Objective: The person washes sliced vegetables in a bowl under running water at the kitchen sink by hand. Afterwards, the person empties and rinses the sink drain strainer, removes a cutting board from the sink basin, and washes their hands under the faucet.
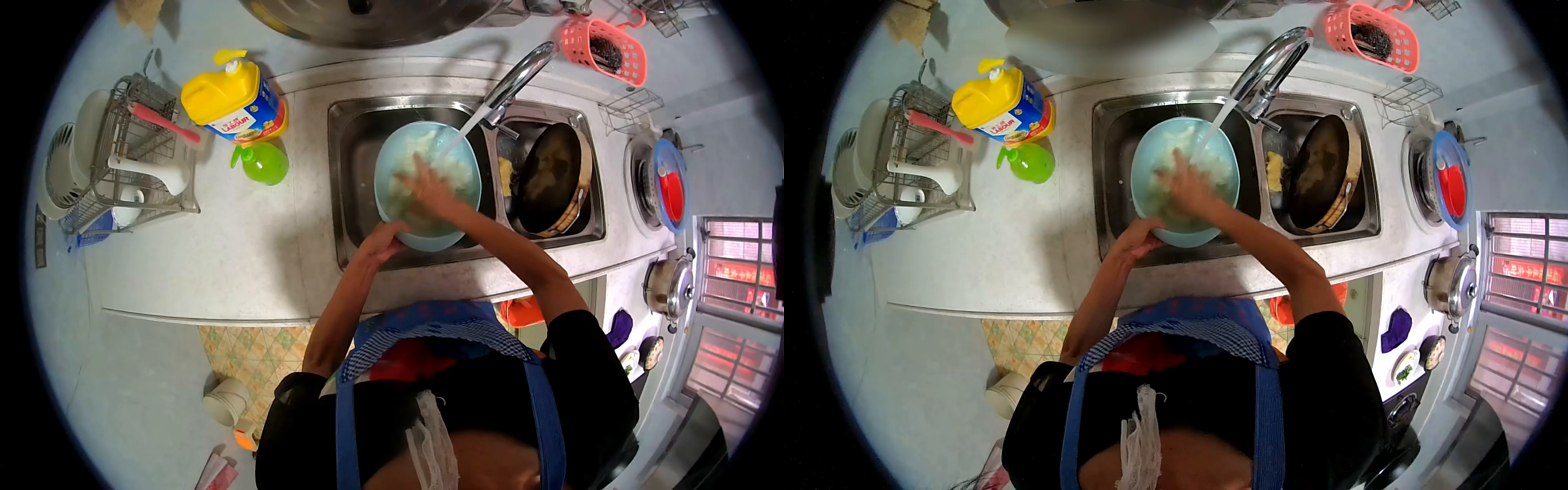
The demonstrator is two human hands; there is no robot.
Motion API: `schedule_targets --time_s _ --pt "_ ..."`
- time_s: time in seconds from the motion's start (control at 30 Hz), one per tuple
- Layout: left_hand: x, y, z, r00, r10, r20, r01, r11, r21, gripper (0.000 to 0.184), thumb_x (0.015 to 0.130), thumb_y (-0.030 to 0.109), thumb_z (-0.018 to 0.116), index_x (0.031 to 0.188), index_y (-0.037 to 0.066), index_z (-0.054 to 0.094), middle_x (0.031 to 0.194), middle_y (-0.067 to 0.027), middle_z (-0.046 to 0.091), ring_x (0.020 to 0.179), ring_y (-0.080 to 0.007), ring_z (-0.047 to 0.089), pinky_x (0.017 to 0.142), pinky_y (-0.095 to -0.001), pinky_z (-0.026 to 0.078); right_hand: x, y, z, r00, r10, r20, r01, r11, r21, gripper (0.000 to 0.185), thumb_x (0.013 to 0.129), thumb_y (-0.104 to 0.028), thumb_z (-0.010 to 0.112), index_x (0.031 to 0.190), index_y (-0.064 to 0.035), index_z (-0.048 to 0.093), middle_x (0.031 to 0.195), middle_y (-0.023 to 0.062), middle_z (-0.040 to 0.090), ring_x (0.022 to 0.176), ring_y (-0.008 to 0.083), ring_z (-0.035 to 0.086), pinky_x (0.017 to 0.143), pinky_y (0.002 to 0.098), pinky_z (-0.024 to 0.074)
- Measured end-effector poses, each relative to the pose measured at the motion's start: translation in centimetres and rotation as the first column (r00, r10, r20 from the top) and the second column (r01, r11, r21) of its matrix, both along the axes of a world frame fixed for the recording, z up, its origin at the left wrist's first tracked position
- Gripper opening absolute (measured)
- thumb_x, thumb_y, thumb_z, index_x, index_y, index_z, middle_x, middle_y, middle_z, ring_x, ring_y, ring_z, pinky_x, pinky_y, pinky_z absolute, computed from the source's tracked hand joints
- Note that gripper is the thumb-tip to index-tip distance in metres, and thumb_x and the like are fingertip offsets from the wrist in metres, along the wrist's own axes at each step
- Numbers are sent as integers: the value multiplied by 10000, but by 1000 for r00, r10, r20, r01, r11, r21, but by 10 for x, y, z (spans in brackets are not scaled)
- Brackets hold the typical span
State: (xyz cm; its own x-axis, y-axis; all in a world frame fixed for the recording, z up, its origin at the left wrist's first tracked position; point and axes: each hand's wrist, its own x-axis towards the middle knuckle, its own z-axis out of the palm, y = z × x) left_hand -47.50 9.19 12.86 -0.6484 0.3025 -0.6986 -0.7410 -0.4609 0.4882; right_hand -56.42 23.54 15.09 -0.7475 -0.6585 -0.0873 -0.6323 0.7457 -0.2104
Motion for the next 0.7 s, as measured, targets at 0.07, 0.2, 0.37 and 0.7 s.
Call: schedule_targets --time_s 0.07,0.2,0.37,0.7 --pt "-1 4 14 1000 29 -7 -29 999 40 362 732 72 563 1068 -36 484 1019 -129 545 890 -230 571 749 -360 500 13 -4 2 977 213 8 -213 977 5 601 660 -341 654 1200 -185 443 1365 216 220 1214 388 303 906 596 284" --pt "3 -4 15 999 32 -35 -32 999 -3 377 732 104 571 1075 -26 489 1024 -126 546 899 -232 564 761 -359 492 -11 1 -23 977 106 -186 -76 984 161 591 687 -289 633 1223 -171 413 1380 183 214 1207 383 315 865 653 281" --pt "-5 -13 25 999 -20 -48 18 998 -58 406 723 119 580 1096 -8 486 1038 -110 546 911 -219 561 779 -351 486 12 -8 27 953 -74 295 105 991 -88 386 721 -190 580 1099 -130 534 1331 133 339 1160 334 397 911 465 363" --pt "-1 -66 21 993 -87 -82 77 990 -115 417 724 128 572 1109 -5 483 1031 -87 547 935 -203 541 784 -357 473 -55 71 20 813 -326 483 504 809 -302 391 819 -316 485 933 50 561 892 180 598 678 251 613 588 339 485"
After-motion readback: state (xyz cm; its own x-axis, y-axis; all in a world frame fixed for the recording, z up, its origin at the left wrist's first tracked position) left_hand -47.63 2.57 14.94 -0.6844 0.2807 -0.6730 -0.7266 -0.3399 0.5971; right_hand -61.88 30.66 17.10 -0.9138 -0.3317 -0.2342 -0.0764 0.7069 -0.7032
